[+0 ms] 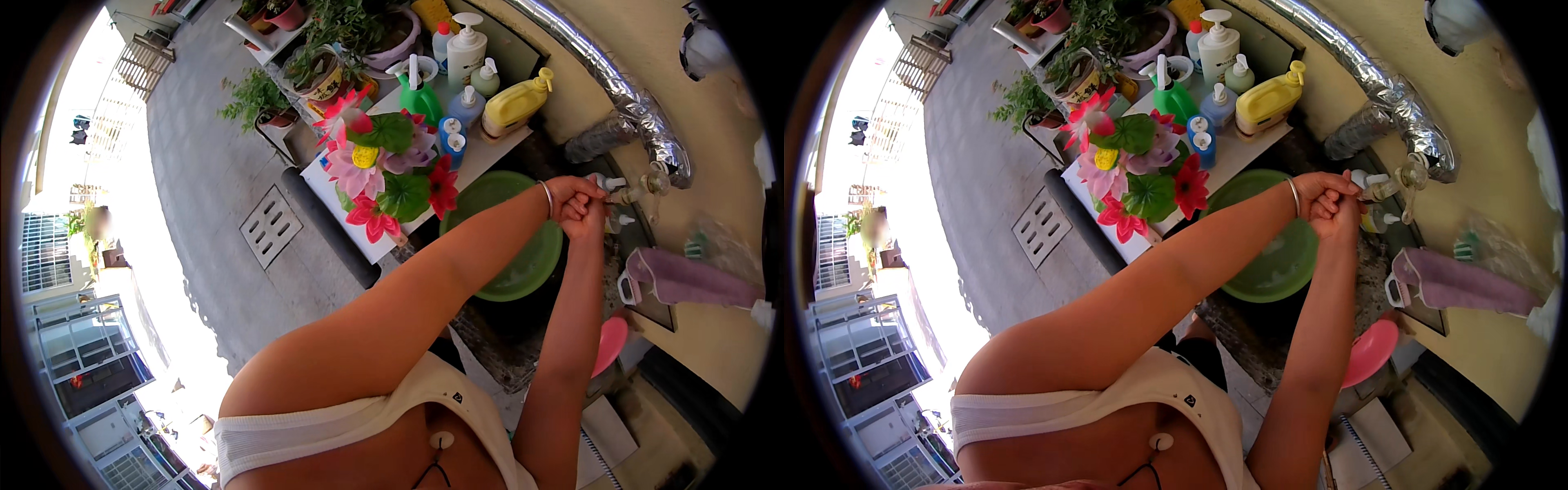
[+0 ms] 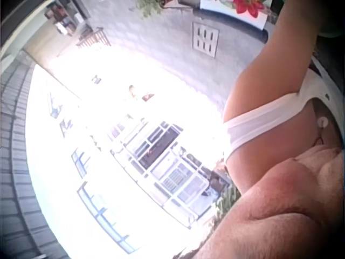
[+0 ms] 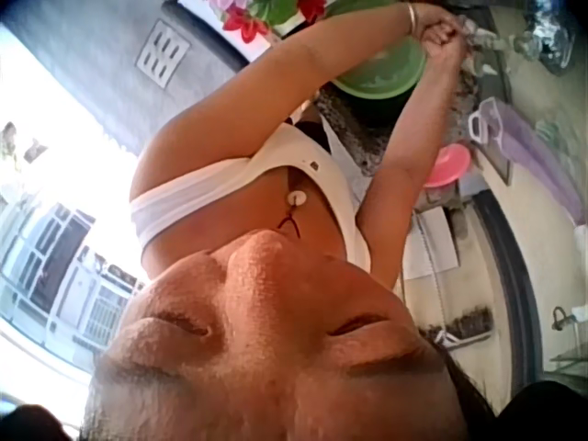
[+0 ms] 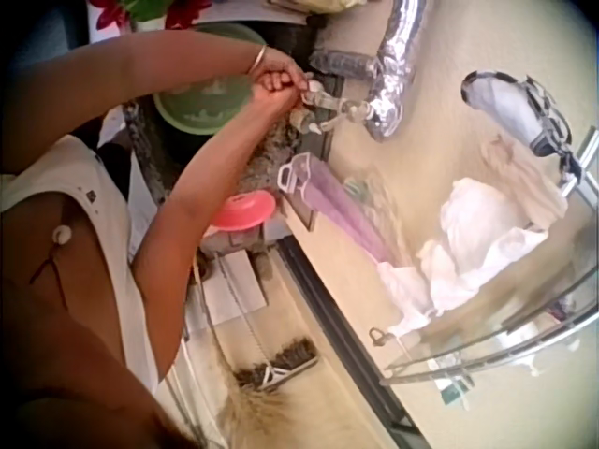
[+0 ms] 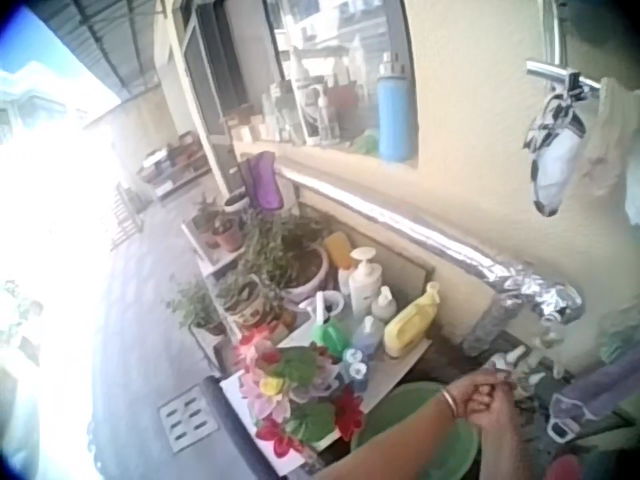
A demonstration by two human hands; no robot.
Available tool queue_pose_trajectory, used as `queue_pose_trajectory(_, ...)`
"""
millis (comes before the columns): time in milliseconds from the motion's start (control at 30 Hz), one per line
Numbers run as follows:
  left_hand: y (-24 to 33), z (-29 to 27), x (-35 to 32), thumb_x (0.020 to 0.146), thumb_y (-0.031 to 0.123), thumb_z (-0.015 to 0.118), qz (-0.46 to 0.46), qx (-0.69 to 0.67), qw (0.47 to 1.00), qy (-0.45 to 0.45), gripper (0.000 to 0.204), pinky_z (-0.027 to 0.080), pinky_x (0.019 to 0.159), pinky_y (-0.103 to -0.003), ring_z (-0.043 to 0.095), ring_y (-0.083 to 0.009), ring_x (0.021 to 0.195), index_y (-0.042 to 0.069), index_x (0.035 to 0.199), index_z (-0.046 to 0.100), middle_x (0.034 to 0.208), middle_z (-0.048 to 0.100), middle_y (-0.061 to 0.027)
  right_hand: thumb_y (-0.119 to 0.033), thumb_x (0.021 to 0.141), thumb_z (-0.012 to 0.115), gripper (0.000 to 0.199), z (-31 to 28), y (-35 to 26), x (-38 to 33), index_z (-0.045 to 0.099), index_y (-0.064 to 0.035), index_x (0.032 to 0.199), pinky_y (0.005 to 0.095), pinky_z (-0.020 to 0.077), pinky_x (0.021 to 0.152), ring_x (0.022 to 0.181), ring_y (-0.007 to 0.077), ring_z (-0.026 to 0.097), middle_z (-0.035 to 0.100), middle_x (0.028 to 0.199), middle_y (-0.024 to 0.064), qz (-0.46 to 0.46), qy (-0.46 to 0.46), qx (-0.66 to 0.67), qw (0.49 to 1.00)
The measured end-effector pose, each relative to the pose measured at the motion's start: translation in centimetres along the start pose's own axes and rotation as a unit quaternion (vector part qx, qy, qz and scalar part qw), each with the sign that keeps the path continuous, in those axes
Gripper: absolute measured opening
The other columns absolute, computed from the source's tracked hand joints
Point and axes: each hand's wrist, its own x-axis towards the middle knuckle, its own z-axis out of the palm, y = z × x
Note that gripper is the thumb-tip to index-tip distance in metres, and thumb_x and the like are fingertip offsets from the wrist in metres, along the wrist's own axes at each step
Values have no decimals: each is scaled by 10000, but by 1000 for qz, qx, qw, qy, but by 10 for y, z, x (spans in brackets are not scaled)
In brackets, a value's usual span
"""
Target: The person scrubs a bouquet of artificial flowers in a green basin using a brush and water. After scrubbing the flowers, the person rinses them under a running tap and places the bouquet on a white surface to dry.
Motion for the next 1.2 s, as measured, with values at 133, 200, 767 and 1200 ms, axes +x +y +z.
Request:
queue_pose_trajectory(133, -20, 34, -2, 823, 349, 720, 66, -93, 987, 114, 287, 505, 531, -320, 568, -148, 562, 81, 878, 637, 846, 656, -88, -395, 975, 494, 364, 39, 37, 15, 559, -119, 748, 297, 552, 568, 627, 154, 604, 621, 706, 47, -437, 231, -71, 866)
queue_pose_trajectory(200, -30, 54, -6, 785, 519, 689, 120, -118, 980, 103, 483, 502, 640, -391, 594, -186, 726, 99, 1013, 618, 938, 647, -90, -400, 972, 492, 381, 45, 16, 3, 599, -54, 852, 349, 501, 630, 689, 206, 594, 635, 775, 81, -389, 335, -414, 752)
queue_pose_trajectory(767, -57, 18, 60, 896, 161, 529, 256, 56, 946, 192, 339, 471, 907, -356, 561, -243, 1074, 44, 1214, 547, 1115, 609, -126, -519, 989, 384, 574, 72, 37, -69, 445, -60, 1329, 488, 467, 970, 1139, 336, 541, 503, 1286, 149, -219, 255, -18, 942)
queue_pose_trajectory(1200, -48, 19, -43, 901, -33, 449, 323, 15, 940, 107, 488, 426, 1012, -297, 477, -207, 1248, -1, 1385, 400, 1302, 508, -142, -353, 946, 560, 272, 55, 36, -14, 605, -94, 1017, 363, 551, 857, 900, 283, 640, 665, 988, 99, -131, 99, -141, 976)
